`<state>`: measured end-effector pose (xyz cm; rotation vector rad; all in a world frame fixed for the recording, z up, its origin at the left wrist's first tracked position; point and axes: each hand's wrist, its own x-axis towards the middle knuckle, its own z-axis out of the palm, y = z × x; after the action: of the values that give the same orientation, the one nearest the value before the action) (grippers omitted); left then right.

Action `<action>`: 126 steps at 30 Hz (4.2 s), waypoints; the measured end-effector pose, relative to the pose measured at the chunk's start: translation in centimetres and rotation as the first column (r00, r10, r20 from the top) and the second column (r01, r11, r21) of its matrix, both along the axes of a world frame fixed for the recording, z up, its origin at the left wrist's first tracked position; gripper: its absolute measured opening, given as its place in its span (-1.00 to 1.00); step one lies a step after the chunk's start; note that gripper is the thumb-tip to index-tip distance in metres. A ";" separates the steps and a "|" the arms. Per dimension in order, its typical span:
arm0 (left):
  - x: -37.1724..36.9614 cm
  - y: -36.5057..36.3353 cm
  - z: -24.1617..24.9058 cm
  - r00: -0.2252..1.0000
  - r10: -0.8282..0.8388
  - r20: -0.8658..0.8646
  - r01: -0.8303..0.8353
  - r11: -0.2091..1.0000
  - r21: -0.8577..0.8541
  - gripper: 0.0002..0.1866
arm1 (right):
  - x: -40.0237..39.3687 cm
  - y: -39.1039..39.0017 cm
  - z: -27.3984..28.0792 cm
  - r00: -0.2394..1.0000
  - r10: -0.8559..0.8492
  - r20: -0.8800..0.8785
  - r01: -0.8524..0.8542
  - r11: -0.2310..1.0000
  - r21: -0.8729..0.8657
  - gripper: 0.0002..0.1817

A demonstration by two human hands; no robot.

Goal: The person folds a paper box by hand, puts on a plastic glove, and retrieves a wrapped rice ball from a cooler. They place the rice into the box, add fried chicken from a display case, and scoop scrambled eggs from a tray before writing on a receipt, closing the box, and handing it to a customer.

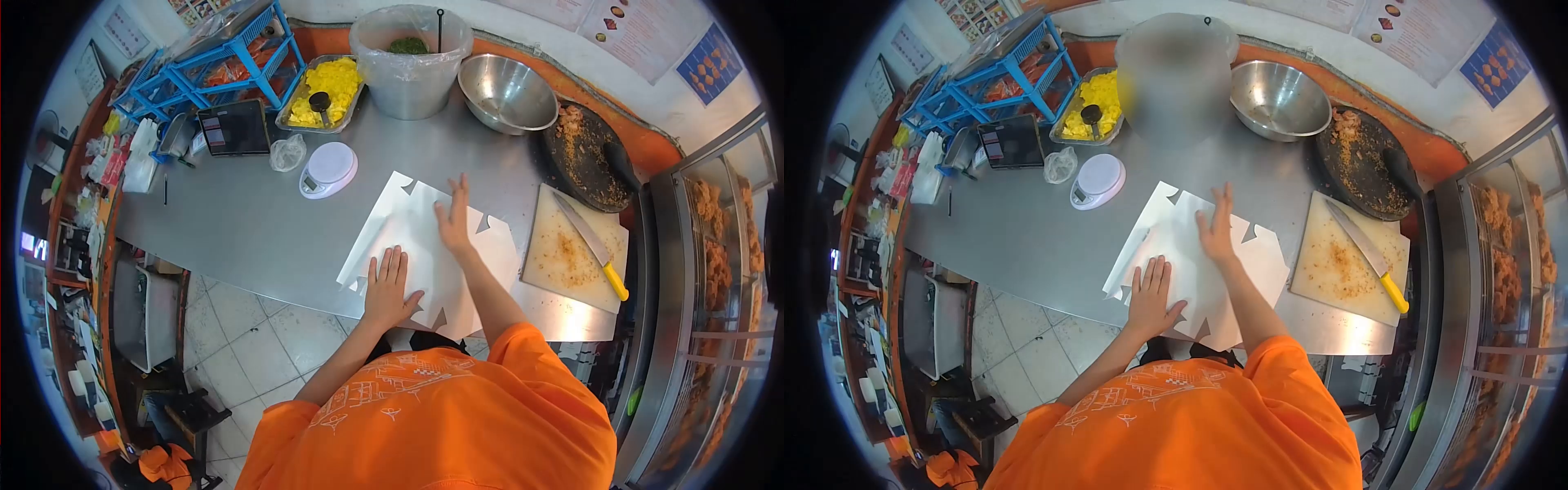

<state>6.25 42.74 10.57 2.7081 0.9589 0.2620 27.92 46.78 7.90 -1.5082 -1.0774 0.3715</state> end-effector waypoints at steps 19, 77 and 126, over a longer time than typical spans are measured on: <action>-0.1 0.1 -0.3 1.000 0.005 0.004 -0.005 0.993 -0.116 -0.11 | -7.0 -3.4 0.2 0.918 0.392 0.060 -0.388 0.919 -0.065 -0.38; -10.7 9.5 9.3 0.759 0.399 -0.515 -0.527 0.841 -0.124 -0.16 | -9.1 -16.0 3.5 0.857 0.121 0.500 0.117 0.900 -0.420 -0.49; -3.1 9.6 3.1 0.898 0.304 0.318 -0.103 0.849 -0.519 -0.58 | -3.9 -6.8 5.3 0.988 -0.091 0.121 0.137 0.878 -0.459 -0.39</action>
<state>3.13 52.30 13.72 1.9874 1.0267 0.5026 24.06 39.97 13.18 -2.0283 -1.0094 0.5045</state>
